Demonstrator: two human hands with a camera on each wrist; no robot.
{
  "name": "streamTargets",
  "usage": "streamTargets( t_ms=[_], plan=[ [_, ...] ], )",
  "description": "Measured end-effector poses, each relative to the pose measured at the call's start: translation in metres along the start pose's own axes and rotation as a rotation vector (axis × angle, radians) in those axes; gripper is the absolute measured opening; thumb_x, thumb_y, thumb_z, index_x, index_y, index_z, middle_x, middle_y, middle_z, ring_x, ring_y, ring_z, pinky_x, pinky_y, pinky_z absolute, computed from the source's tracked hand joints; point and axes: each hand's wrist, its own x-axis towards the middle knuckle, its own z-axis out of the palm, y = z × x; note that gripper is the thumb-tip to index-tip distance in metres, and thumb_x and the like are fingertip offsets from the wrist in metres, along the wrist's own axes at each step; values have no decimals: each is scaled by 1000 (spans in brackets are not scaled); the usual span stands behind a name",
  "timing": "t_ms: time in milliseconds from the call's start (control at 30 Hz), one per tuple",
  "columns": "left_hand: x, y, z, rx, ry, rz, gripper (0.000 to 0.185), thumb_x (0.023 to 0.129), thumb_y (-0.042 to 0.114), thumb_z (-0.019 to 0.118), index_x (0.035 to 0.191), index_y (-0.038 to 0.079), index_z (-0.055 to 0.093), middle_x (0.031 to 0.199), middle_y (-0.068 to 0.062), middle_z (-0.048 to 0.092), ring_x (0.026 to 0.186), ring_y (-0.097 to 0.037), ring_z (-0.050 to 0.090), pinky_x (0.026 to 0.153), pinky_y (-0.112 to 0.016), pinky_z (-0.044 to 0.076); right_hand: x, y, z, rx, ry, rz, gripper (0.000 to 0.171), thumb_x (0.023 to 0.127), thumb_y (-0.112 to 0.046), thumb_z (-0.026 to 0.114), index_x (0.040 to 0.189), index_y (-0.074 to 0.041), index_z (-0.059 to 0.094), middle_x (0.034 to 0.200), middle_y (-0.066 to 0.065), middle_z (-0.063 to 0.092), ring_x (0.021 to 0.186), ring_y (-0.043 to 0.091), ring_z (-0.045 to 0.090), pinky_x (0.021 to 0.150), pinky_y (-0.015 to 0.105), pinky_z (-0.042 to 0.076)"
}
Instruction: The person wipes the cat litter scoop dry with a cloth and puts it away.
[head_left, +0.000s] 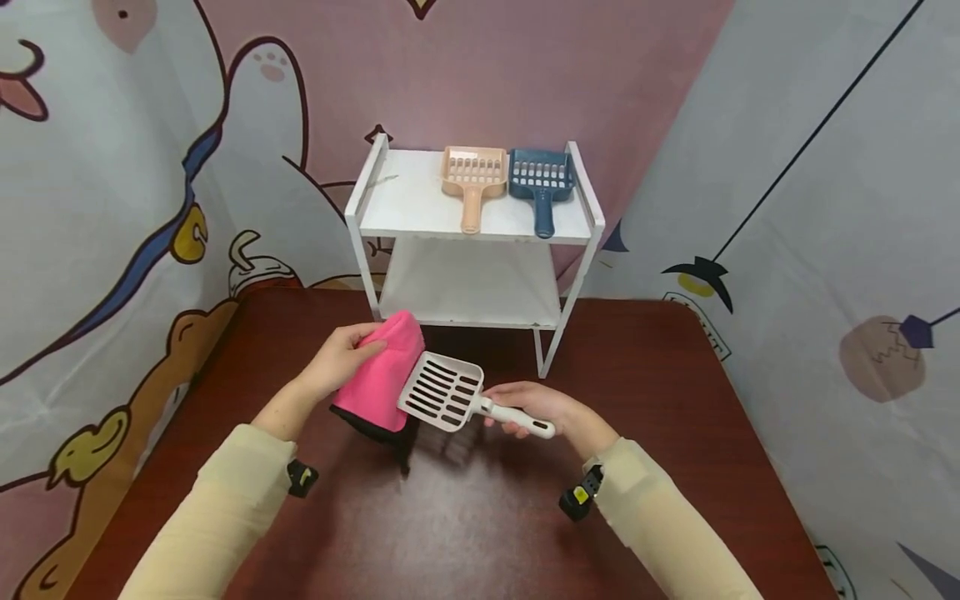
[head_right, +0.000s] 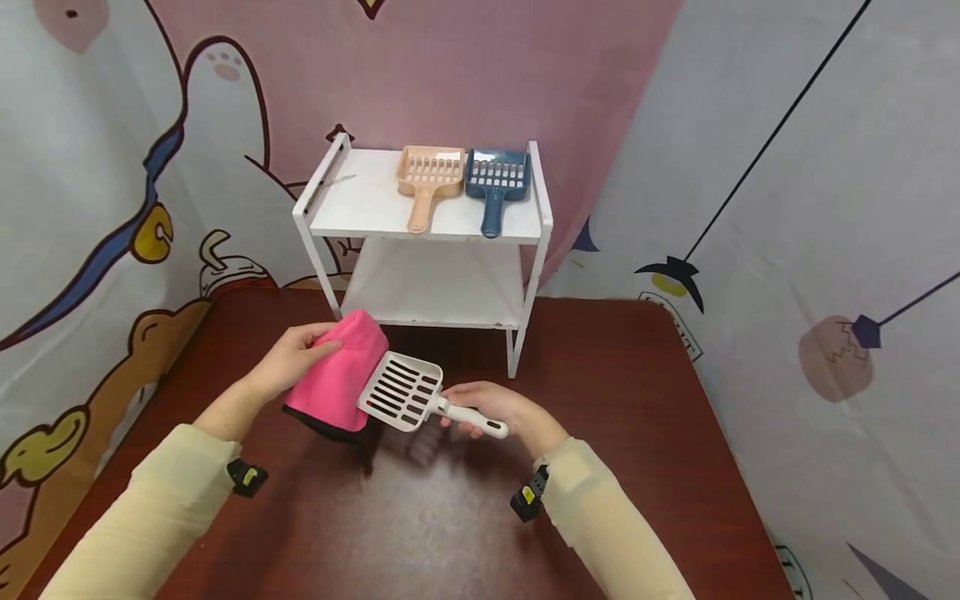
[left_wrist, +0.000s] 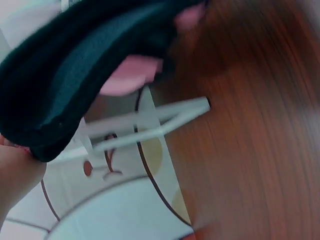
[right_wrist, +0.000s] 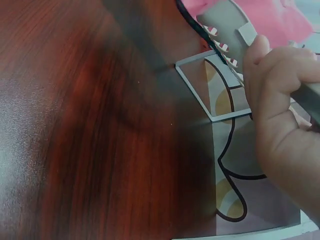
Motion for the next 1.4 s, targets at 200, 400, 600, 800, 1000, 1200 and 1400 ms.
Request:
streamTargets(
  t_ms=[200, 400, 600, 800, 1000, 1200, 1400],
  plan=[
    [8, 9, 31, 77, -121, 132, 33, 93, 11, 56, 123, 0, 59, 99, -17, 65, 63, -5, 54, 59, -23, 48, 5, 0, 10, -11, 34, 26, 33, 101, -12, 36, 129, 6, 37, 82, 3, 62, 51, 3, 46, 43, 14, 38],
    [12, 7, 59, 223, -242, 265, 24, 92, 12, 57, 113, 4, 65, 79, 0, 60, 68, -4, 45, 67, -19, 41, 11, 1, 19, -68, 34, -7, 36, 101, -14, 37, 130, 6, 37, 84, 3, 62, 51, 4, 46, 44, 15, 38],
    [9, 4, 63, 282, -239, 265, 22, 91, 11, 58, 111, 6, 68, 79, 0, 65, 64, -4, 45, 65, -18, 40, 15, 8, 22, -56, 52, -34, 29, 100, -12, 37, 124, 4, 41, 82, 4, 64, 50, 5, 46, 43, 16, 37],
    [6, 2, 58, 301, -253, 230, 24, 92, 14, 59, 113, 8, 68, 104, -5, 70, 66, -1, 49, 65, -17, 41, 16, 11, 25, -35, 42, -53, 26, 99, -12, 40, 120, 2, 43, 82, 5, 64, 49, 5, 47, 43, 17, 37],
    [5, 1, 50, 316, -235, 228, 24, 92, 14, 59, 112, 7, 68, 98, -8, 71, 70, -2, 55, 66, -18, 43, 16, 11, 25, -40, 44, -55, 36, 99, -10, 39, 130, 8, 38, 81, 4, 64, 48, 5, 46, 42, 17, 37],
    [3, 5, 38, 344, -213, 197, 18, 90, 6, 58, 103, 2, 70, 60, 0, 55, 50, -4, 34, 56, -20, 35, 11, 9, 22, -55, 10, -72, 39, 99, -12, 40, 132, 9, 37, 83, 4, 64, 49, 5, 47, 43, 18, 38],
    [1, 7, 28, 361, -155, 141, 21, 90, 6, 57, 107, 2, 68, 68, -2, 57, 57, -8, 40, 62, -23, 38, 8, 9, 18, -71, 25, -81, 40, 99, -12, 40, 132, 10, 36, 83, 3, 64, 49, 5, 48, 44, 19, 39]
  ],
)
